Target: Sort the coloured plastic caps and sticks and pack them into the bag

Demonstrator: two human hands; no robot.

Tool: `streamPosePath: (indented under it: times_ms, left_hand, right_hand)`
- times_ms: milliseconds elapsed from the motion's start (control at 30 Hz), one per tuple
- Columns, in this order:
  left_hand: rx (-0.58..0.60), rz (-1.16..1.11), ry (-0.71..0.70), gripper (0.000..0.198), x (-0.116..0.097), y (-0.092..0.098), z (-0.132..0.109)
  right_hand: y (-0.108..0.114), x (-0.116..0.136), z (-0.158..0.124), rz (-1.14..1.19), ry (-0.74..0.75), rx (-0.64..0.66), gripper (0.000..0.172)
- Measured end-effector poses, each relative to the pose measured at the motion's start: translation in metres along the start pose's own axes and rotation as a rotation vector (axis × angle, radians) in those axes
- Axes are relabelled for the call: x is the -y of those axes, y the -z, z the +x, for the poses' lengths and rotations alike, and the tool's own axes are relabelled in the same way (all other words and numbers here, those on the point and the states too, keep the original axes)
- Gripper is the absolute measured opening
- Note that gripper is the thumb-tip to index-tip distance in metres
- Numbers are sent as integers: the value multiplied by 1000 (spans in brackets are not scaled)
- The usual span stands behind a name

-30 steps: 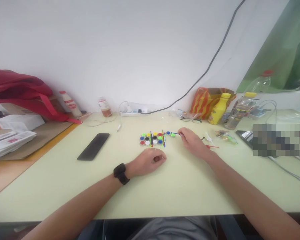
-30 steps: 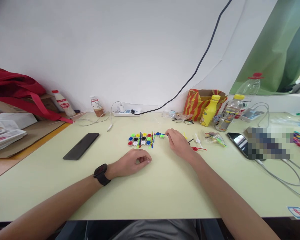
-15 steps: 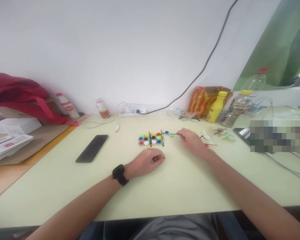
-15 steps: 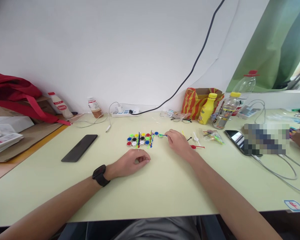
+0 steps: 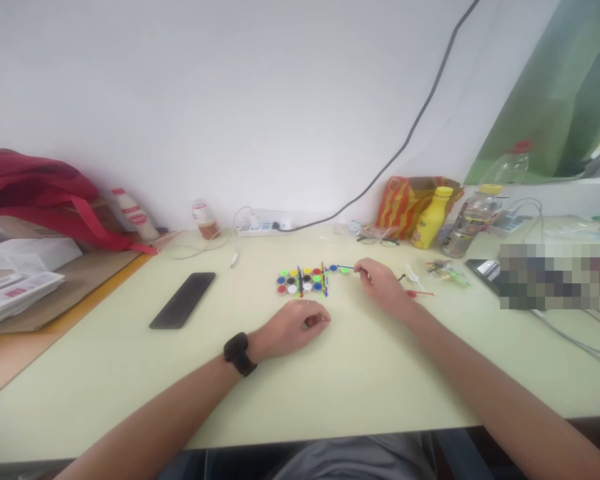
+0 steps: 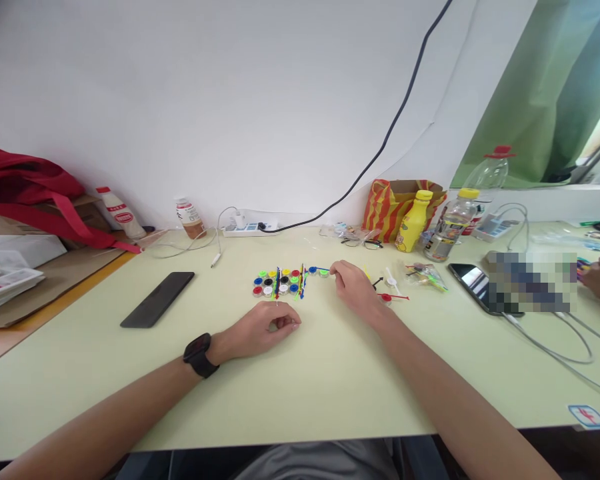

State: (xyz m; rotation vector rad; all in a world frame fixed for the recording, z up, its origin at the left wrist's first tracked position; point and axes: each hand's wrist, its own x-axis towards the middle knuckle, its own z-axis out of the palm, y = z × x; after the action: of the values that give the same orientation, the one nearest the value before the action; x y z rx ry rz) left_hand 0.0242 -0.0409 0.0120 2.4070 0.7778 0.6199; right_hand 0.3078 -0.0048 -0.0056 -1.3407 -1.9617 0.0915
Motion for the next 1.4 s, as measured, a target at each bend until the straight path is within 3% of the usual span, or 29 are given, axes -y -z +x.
streamPosePath:
  times_ms: [367, 700, 867, 1100, 1267, 1400]
  left_hand:
    - [-1, -21, 24, 18, 0, 0, 1]
    - [-23, 43, -45, 17, -2, 5, 0]
    - [-104, 100, -53, 21, -3, 8, -1]
    - [-98, 126, -71, 44, 0, 6, -1]
    - [-20, 85, -108, 25, 2, 6, -1]
    - [-10, 40, -115, 15, 4, 5, -1]
  right_hand:
    - [-15, 2, 4, -28, -3, 48, 28]
    - [1, 10, 1, -120, 35, 53, 32]
    - [12, 16, -2, -51, 60, 168, 23]
    - [23, 53, -11, 223, 110, 359, 25]
    - [17, 60, -13, 387, 84, 504, 27]
    - [17, 57, -11, 459, 16, 530, 24]
